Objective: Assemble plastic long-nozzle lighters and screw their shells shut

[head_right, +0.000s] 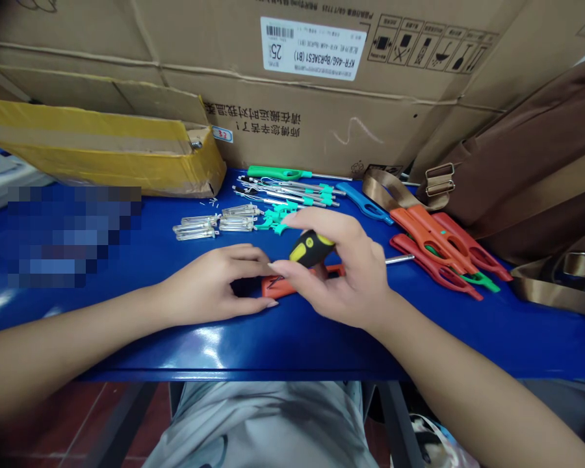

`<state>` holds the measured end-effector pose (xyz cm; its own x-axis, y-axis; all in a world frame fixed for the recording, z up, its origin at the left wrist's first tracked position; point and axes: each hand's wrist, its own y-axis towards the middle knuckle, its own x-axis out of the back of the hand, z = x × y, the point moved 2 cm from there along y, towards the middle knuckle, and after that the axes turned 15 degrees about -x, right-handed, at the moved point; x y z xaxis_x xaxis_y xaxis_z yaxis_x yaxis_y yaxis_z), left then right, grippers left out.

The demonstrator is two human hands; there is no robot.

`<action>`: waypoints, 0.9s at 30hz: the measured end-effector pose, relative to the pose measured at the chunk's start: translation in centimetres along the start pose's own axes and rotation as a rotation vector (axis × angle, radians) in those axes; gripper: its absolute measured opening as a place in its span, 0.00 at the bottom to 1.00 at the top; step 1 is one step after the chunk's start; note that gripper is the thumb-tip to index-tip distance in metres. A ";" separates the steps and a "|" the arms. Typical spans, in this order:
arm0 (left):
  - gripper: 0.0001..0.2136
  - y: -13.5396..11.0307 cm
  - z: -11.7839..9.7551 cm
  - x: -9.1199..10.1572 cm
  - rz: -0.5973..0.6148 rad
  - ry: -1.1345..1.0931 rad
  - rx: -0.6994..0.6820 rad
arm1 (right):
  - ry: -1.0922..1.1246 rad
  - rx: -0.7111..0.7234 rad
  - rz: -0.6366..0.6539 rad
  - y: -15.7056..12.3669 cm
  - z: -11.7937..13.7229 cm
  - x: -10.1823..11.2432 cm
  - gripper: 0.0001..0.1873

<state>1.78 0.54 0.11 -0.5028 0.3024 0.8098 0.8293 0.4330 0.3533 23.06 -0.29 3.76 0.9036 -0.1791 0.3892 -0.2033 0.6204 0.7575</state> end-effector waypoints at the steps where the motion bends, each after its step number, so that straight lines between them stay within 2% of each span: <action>1: 0.14 0.0 0.0 0.0 0.001 -0.002 -0.001 | -0.054 0.026 -0.047 0.1 0.0 0.1 0.26; 2: 0.14 0.0 -0.1 0.0 0.002 -0.005 -0.002 | -0.076 0.040 -0.064 0.1 -0.1 0.1 0.27; 4: 0.15 0.0 -0.1 0.1 0.002 -0.012 -0.002 | -0.015 0.042 -0.014 0.1 -0.3 0.0 0.28; 7: 0.17 0.0 -0.1 0.1 -0.008 -0.012 -0.001 | 0.142 -0.039 0.108 -0.2 -0.7 -0.3 0.29; 9: 0.17 -0.1 0.0 0.1 -0.008 -0.013 -0.001 | 0.163 -0.100 0.130 -0.3 -0.8 -0.5 0.29; 11: 0.16 -0.1 0.0 0.0 -0.007 -0.013 -0.001 | 0.098 -0.109 0.079 -0.2 -0.7 -0.5 0.28; 14: 0.16 -0.1 0.1 0.0 -0.004 -0.010 -0.002 | -0.057 -0.037 -0.100 0.1 -0.6 -0.2 0.23; 15: 0.16 -0.1 0.1 0.0 -0.004 -0.009 -0.004 | -0.079 -0.040 -0.120 0.2 -0.6 -0.1 0.22; 16: 0.16 -0.1 0.0 0.0 -0.003 -0.010 -0.004 | -0.068 -0.064 -0.106 0.2 -0.8 -0.1 0.21; 19: 0.16 -0.1 0.0 0.0 -0.006 -0.011 -0.005 | 0.067 -0.193 0.055 0.1 -1.1 -0.3 0.23; 22: 0.16 -0.1 0.0 0.0 -0.004 -0.014 -0.004 | 0.130 -0.228 0.130 -0.1 -1.0 -0.5 0.26; 24: 0.16 -0.1 0.0 0.0 -0.005 -0.012 -0.001 | 0.094 -0.208 0.096 -0.1 -0.9 -0.6 0.24; 27: 0.16 -0.2 0.1 0.0 -0.009 -0.009 -0.002 | -0.044 -0.145 -0.067 -0.1 -0.8 -0.4 0.20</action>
<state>1.66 0.50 0.00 -0.5128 0.3063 0.8020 0.8251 0.4340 0.3617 22.98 0.37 3.11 0.8951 -0.2556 0.3655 -0.0833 0.7092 0.7001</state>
